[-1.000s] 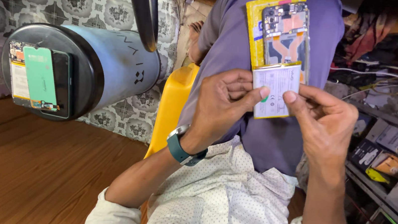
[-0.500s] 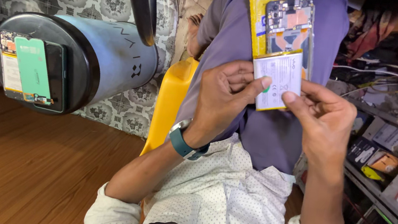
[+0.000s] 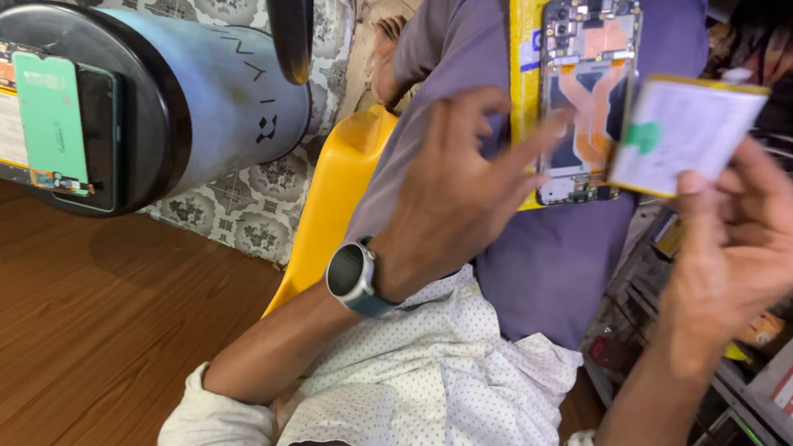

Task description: The person is repairing a smartphone while sitting on a chair. They apply adhesive tape to the back of the phone, insert a battery, and use a cloth to wipe the internal components. They also use a precision knife to adjust parts inside the phone.

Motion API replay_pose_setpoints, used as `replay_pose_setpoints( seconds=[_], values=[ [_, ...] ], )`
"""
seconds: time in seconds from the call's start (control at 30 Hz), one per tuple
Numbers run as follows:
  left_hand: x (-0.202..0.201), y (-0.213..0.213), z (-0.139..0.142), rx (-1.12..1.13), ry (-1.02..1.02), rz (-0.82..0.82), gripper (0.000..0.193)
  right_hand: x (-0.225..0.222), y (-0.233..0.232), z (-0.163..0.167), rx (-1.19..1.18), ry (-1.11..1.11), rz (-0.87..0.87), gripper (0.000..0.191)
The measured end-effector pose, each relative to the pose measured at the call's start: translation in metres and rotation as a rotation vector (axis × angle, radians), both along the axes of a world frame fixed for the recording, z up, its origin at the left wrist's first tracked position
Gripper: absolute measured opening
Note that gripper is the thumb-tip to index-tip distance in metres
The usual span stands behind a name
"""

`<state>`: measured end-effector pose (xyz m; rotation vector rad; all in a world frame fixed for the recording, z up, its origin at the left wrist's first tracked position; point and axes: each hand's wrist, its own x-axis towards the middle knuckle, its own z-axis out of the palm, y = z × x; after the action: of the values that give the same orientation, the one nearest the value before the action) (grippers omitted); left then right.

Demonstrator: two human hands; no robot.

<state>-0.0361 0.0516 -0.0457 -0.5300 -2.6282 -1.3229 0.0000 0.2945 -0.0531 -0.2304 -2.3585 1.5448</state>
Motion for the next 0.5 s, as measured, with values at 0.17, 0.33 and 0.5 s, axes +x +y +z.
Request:
replay_pose_setpoints(
  seconds=[0.17,0.33,0.5],
  values=[
    [0.003,0.004,-0.008,-0.021,-0.041,-0.129,0.049,0.011,-0.015,-0.009,-0.142,-0.157,-0.011,0.036],
    [0.006,-0.001,-0.011,0.055,-0.099,-0.165,0.047,-0.001,-0.037,-0.001,-0.217,-0.192,0.014,0.037],
    [0.005,-0.003,-0.011,0.049,-0.084,-0.169,0.047,-0.011,-0.049,0.006,-0.193,-0.237,0.021,0.035]
  ],
)
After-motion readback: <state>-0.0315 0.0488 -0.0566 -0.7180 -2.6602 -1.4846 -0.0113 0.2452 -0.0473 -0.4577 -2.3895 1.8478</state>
